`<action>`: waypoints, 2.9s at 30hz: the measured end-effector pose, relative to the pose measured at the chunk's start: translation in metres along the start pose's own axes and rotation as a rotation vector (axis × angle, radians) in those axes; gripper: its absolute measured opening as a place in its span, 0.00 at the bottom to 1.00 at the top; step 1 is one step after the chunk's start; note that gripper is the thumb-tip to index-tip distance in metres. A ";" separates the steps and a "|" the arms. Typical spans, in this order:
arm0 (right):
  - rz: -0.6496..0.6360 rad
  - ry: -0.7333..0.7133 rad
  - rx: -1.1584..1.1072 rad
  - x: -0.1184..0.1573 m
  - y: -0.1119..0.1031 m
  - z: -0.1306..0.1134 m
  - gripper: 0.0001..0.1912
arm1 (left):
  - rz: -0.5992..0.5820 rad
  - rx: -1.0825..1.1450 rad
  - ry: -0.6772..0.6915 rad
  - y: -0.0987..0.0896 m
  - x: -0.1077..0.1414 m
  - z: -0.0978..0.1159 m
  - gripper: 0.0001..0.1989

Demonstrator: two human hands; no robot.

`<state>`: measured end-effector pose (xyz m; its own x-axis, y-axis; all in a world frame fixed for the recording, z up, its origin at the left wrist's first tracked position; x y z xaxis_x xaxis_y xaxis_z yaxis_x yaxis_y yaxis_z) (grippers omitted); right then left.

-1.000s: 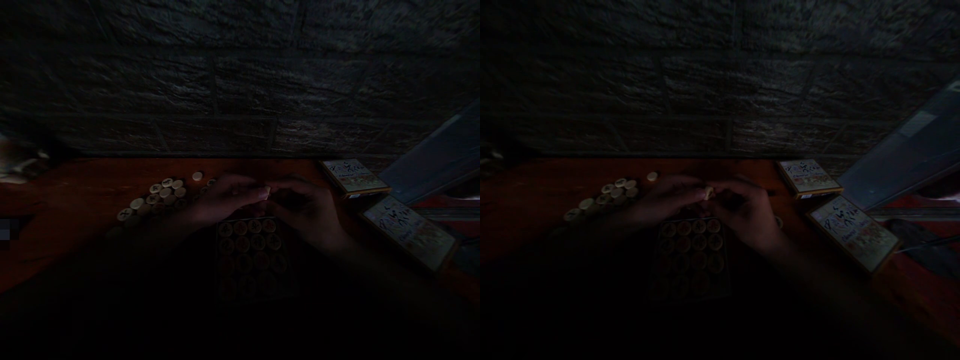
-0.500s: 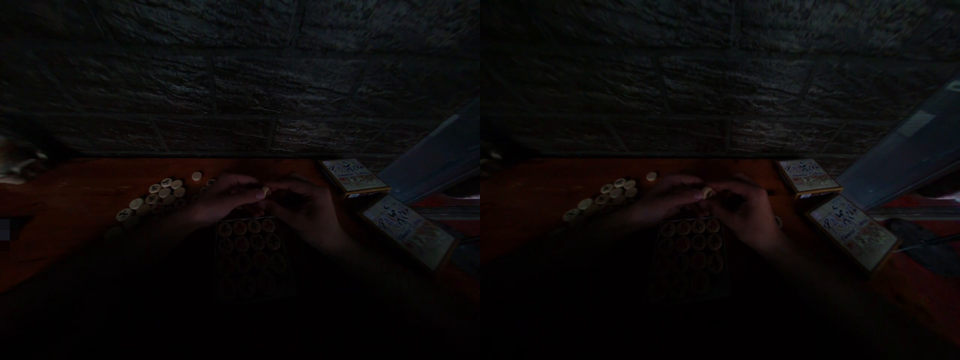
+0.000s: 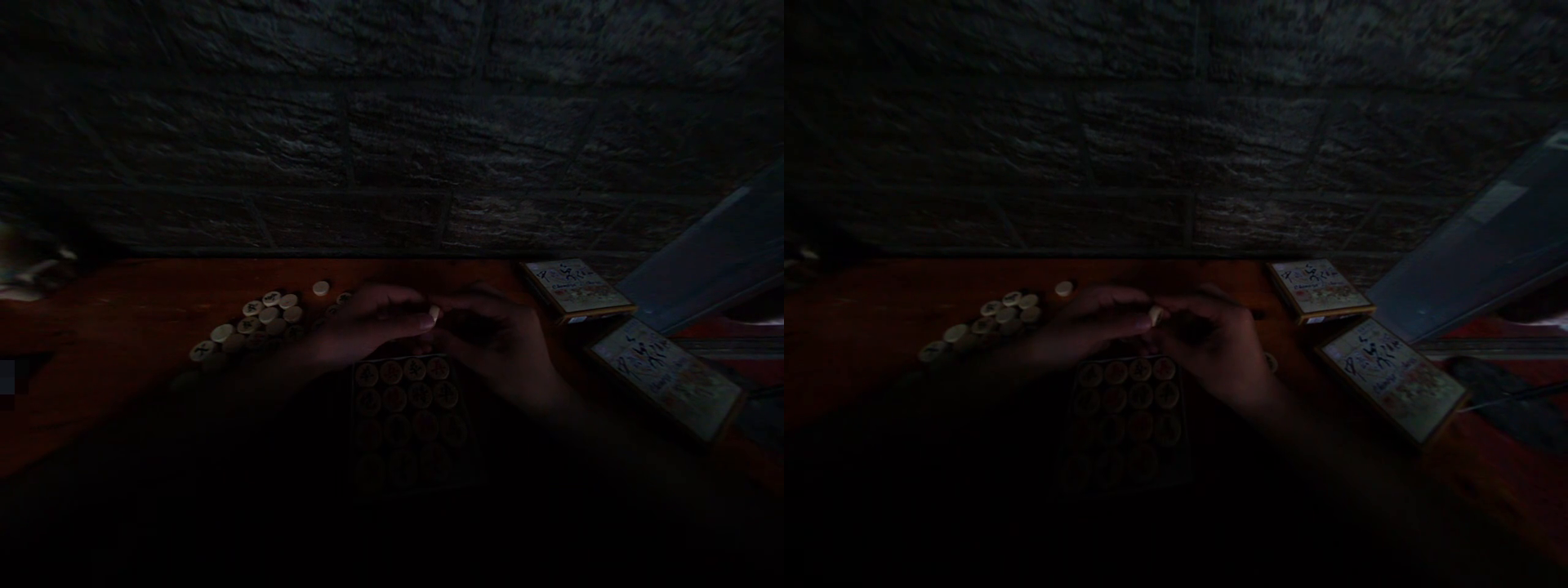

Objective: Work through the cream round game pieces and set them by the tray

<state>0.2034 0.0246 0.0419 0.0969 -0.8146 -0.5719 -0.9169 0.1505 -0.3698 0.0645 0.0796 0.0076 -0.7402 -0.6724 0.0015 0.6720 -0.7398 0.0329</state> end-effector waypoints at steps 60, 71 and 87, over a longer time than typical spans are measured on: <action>0.040 0.266 -0.231 -0.001 0.004 0.017 0.15 | 0.095 -0.278 0.138 -0.001 0.001 0.010 0.09; -0.014 0.282 -0.230 0.000 0.008 0.014 0.06 | 0.121 -0.040 0.013 -0.005 0.000 0.002 0.09; -0.020 0.280 -0.254 0.001 0.008 0.017 0.18 | 0.113 -0.041 0.092 -0.007 -0.001 0.000 0.14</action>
<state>0.2023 0.0349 0.0260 0.0387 -0.9430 -0.3306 -0.9860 0.0177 -0.1660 0.0605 0.0850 0.0076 -0.6557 -0.7497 -0.0892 0.7529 -0.6581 -0.0035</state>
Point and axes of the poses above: each hand's wrist, its own x-axis away from the middle knuckle, its own y-axis out of the palm, z = x × y, the point moved 8 cm from there along -x, towards the middle knuckle, and after that the axes turned 2 degrees about -y, right-handed, at the moved point
